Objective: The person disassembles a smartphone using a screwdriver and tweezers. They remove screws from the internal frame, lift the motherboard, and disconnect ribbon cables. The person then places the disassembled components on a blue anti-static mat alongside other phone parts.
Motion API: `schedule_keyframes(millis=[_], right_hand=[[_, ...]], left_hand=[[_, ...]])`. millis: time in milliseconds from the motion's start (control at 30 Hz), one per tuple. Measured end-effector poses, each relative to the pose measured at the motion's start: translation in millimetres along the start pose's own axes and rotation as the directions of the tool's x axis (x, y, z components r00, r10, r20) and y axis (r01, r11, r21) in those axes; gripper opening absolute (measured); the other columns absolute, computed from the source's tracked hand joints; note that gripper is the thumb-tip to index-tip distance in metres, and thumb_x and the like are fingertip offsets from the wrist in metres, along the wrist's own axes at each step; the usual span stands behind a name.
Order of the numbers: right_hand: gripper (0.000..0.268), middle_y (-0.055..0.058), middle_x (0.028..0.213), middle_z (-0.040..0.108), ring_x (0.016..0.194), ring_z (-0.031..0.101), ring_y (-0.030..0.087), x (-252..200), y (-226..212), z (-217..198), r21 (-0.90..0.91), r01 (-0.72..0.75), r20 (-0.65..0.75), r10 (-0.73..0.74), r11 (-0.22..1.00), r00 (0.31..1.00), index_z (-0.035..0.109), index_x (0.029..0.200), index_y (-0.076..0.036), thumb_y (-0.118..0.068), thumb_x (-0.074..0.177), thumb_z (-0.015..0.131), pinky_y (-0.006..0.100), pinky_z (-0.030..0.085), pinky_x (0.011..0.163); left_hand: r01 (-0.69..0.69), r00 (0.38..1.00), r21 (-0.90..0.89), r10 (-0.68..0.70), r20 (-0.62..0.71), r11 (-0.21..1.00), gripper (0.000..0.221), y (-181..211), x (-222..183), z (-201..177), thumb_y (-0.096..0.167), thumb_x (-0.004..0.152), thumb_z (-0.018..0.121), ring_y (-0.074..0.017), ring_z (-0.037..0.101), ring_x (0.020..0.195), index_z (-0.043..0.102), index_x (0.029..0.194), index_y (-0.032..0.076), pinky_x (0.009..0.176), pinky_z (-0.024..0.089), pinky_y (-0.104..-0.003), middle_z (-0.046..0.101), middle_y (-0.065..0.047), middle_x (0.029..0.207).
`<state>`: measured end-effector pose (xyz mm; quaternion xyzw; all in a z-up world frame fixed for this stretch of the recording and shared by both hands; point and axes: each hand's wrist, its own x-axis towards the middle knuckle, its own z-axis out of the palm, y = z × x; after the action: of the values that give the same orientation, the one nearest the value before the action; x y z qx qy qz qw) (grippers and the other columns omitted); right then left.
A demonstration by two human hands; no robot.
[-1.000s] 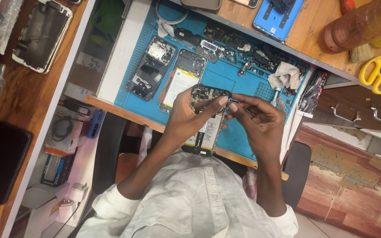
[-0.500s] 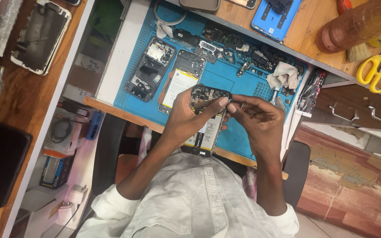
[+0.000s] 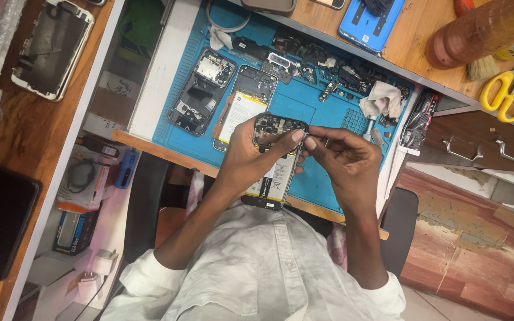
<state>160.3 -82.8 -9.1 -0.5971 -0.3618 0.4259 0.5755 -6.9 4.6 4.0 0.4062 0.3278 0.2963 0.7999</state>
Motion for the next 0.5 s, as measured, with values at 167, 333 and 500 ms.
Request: schedule_keyframes(millis=[167, 333, 500], right_hand=[[0.023, 0.014, 0.095, 0.077, 0.085, 0.074, 0.015, 5, -2, -8, -0.026, 0.018, -0.023, -0.019, 0.999, 1.0, 0.073, 0.117, 0.006, 0.001, 0.095, 0.076, 0.024, 0.062, 0.078], [0.015, 0.01, 0.102, 0.078, 0.086, 0.073, 0.013, 35, -22, -27, -0.501, 0.27, -0.153, -0.391, 0.823, 0.908, 0.077, 0.114, -0.001, -0.001, 0.099, 0.079, 0.024, 0.059, 0.074], [0.019, 0.009, 0.107, 0.078, 0.097, 0.074, 0.018, 92, -28, -48, -0.819, 0.51, 0.194, -0.708, 0.265, 0.679, 0.074, 0.121, -0.004, 0.003, 0.105, 0.08, 0.032, 0.058, 0.086]], left_hand=[[0.05, 0.999, -0.096, -0.051, -0.007, 0.994, 0.042, -4, 1, -2, 0.026, 0.09, 0.078, -0.0211, 0.076, 0.078, 0.062, 0.115, -0.005, 0.066, 0.07, -0.037, 0.073, -0.012, 0.094], [0.165, 0.98, -0.181, -0.181, -0.08, 0.97, 0.045, -23, 5, -9, 0.032, 0.085, 0.081, -0.0245, 0.077, 0.075, 0.062, 0.105, -0.003, 0.06, 0.068, -0.04, 0.07, -0.012, 0.089], [0.236, 0.957, -0.262, -0.27, -0.103, 0.936, 0.049, -49, 8, -12, 0.033, 0.082, 0.083, -0.0254, 0.077, 0.076, 0.061, 0.107, -0.003, 0.06, 0.069, -0.042, 0.068, -0.011, 0.089]])
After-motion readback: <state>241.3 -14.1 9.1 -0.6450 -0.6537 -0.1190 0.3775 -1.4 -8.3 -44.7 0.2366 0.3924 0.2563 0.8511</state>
